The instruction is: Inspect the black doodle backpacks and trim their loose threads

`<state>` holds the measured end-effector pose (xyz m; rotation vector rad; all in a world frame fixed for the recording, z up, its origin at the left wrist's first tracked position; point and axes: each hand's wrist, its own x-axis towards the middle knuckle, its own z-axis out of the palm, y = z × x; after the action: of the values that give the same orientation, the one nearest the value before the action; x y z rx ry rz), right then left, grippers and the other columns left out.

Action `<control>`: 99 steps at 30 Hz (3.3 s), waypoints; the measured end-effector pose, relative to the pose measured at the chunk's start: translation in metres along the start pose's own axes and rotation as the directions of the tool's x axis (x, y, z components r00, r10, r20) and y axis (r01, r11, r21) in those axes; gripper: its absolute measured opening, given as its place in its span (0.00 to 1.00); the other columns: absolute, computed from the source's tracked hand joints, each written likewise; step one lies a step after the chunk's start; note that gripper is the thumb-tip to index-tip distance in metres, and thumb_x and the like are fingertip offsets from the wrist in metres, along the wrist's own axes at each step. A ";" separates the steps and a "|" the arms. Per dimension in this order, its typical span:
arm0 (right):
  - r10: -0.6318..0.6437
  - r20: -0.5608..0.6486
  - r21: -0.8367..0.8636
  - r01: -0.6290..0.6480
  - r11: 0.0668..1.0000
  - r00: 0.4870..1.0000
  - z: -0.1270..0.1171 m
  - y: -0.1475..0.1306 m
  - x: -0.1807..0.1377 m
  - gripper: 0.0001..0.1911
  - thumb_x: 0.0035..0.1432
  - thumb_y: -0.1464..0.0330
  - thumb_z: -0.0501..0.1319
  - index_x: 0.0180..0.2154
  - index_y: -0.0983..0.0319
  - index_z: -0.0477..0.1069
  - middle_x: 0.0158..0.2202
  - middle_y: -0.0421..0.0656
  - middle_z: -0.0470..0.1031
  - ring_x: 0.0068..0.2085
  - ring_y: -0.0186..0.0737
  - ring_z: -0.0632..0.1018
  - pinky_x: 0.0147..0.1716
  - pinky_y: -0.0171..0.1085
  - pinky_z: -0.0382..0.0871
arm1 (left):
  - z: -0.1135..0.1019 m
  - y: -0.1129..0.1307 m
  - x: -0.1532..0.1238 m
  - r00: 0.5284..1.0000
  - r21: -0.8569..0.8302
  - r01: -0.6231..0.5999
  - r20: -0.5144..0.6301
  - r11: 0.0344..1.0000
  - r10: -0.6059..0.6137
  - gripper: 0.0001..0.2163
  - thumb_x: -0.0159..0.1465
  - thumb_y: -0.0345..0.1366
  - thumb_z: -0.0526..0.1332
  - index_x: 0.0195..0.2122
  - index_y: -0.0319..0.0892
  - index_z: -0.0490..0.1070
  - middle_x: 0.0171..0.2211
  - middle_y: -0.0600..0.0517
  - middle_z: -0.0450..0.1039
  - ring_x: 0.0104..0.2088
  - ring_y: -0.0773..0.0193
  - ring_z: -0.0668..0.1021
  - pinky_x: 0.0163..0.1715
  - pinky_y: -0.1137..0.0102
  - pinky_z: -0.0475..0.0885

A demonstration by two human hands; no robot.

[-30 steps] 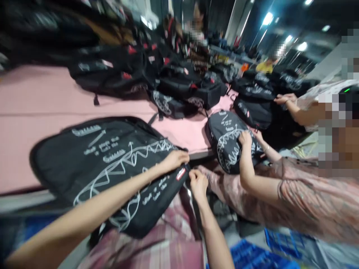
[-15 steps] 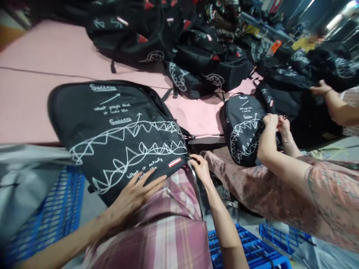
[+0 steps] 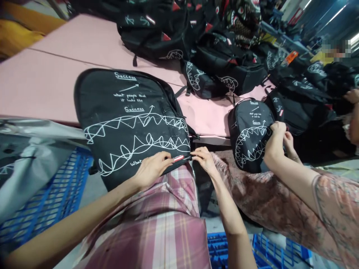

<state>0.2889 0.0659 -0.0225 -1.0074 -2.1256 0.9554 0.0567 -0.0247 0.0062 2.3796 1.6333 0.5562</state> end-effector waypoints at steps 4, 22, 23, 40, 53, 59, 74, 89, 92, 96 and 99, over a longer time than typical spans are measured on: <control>-0.053 0.042 0.001 0.053 0.999 0.998 -0.002 0.002 0.009 0.09 0.54 0.65 0.61 0.39 0.56 0.76 0.37 0.42 0.72 0.41 0.38 0.70 0.43 0.40 0.65 | 0.003 -0.003 0.004 0.998 -0.082 -0.012 -0.067 0.997 0.007 0.10 0.66 0.34 0.49 0.36 0.41 0.70 0.30 0.51 0.70 0.32 0.66 0.70 0.27 0.73 0.64; -0.169 0.127 -0.121 0.185 0.975 0.977 0.008 -0.013 0.021 0.11 0.56 0.63 0.59 0.40 0.55 0.76 0.35 0.43 0.73 0.39 0.39 0.70 0.39 0.40 0.67 | 0.011 -0.010 0.001 0.978 -0.273 0.094 -0.154 0.957 -0.140 0.12 0.66 0.34 0.48 0.32 0.42 0.70 0.31 0.53 0.72 0.33 0.67 0.72 0.32 0.73 0.65; -0.165 0.132 -0.127 0.181 0.975 0.977 0.009 -0.014 0.021 0.11 0.56 0.63 0.59 0.40 0.55 0.76 0.35 0.43 0.73 0.39 0.39 0.70 0.39 0.40 0.67 | 0.012 -0.010 0.001 0.977 -0.275 0.097 -0.156 0.957 -0.144 0.12 0.66 0.34 0.48 0.32 0.42 0.70 0.31 0.53 0.72 0.33 0.67 0.72 0.32 0.73 0.65; -0.063 0.122 -0.045 0.069 0.997 0.990 0.012 -0.025 0.018 0.10 0.56 0.64 0.60 0.39 0.55 0.76 0.36 0.43 0.69 0.40 0.38 0.71 0.40 0.38 0.67 | 0.013 -0.012 -0.002 0.976 -0.308 0.085 -0.163 0.947 -0.141 0.12 0.66 0.34 0.48 0.34 0.42 0.71 0.32 0.53 0.72 0.34 0.66 0.72 0.33 0.72 0.65; -0.181 0.170 -0.112 0.202 0.973 0.969 0.027 -0.037 0.019 0.11 0.58 0.63 0.58 0.40 0.55 0.76 0.33 0.43 0.69 0.36 0.38 0.69 0.36 0.38 0.65 | 0.017 -0.014 -0.002 0.978 -0.270 0.091 -0.155 0.959 -0.136 0.11 0.66 0.34 0.50 0.33 0.42 0.72 0.31 0.53 0.72 0.33 0.67 0.72 0.33 0.72 0.65; -0.126 0.061 -0.159 0.134 0.978 0.990 0.011 -0.030 0.010 0.10 0.58 0.64 0.58 0.39 0.57 0.76 0.34 0.43 0.69 0.37 0.39 0.69 0.36 0.39 0.65 | 0.016 -0.015 -0.002 0.980 -0.331 0.073 -0.153 0.941 -0.130 0.11 0.66 0.36 0.51 0.34 0.41 0.72 0.32 0.52 0.73 0.34 0.66 0.72 0.35 0.72 0.67; -0.157 0.076 -0.135 0.166 0.977 0.985 0.021 -0.030 0.010 0.10 0.58 0.66 0.57 0.40 0.57 0.75 0.34 0.43 0.70 0.37 0.39 0.69 0.37 0.39 0.66 | 0.020 -0.016 -0.001 0.977 -0.345 0.066 -0.170 0.936 -0.132 0.10 0.65 0.35 0.52 0.33 0.42 0.73 0.32 0.52 0.74 0.33 0.66 0.73 0.35 0.71 0.68; -0.117 0.025 -0.143 0.119 0.983 0.993 0.026 -0.033 0.005 0.09 0.58 0.68 0.58 0.39 0.57 0.76 0.33 0.43 0.70 0.36 0.38 0.69 0.35 0.38 0.65 | 0.019 -0.014 -0.003 0.974 -0.368 0.150 -0.105 0.918 -0.201 0.10 0.65 0.34 0.52 0.32 0.43 0.72 0.32 0.53 0.73 0.34 0.65 0.73 0.37 0.70 0.67; -0.114 0.028 -0.152 0.117 0.981 0.993 0.025 -0.034 0.004 0.10 0.58 0.67 0.58 0.41 0.56 0.75 0.33 0.43 0.70 0.36 0.38 0.69 0.36 0.38 0.65 | 0.019 -0.014 -0.003 0.970 -0.389 0.156 -0.112 0.908 -0.215 0.10 0.65 0.35 0.52 0.33 0.42 0.72 0.32 0.53 0.73 0.34 0.65 0.73 0.37 0.70 0.67; -0.134 0.049 -0.165 0.141 0.976 0.990 0.027 -0.039 0.005 0.10 0.59 0.67 0.57 0.40 0.57 0.75 0.33 0.43 0.70 0.36 0.39 0.69 0.36 0.38 0.66 | 0.021 -0.015 -0.003 0.968 -0.402 0.146 -0.130 0.904 -0.214 0.09 0.64 0.35 0.53 0.32 0.42 0.72 0.32 0.52 0.73 0.34 0.65 0.73 0.37 0.70 0.68; -0.158 0.071 -0.209 0.170 0.963 0.985 0.031 -0.043 0.006 0.11 0.60 0.67 0.56 0.40 0.57 0.75 0.34 0.44 0.70 0.36 0.39 0.68 0.36 0.39 0.66 | 0.024 -0.017 -0.003 0.972 -0.391 0.130 -0.133 0.911 -0.196 0.10 0.64 0.35 0.52 0.31 0.43 0.72 0.32 0.52 0.74 0.35 0.65 0.73 0.37 0.69 0.68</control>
<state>0.2460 0.0409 -0.0044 -0.8973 -2.3543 0.6904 0.0511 -0.0205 -0.0223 1.9401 1.5958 0.9677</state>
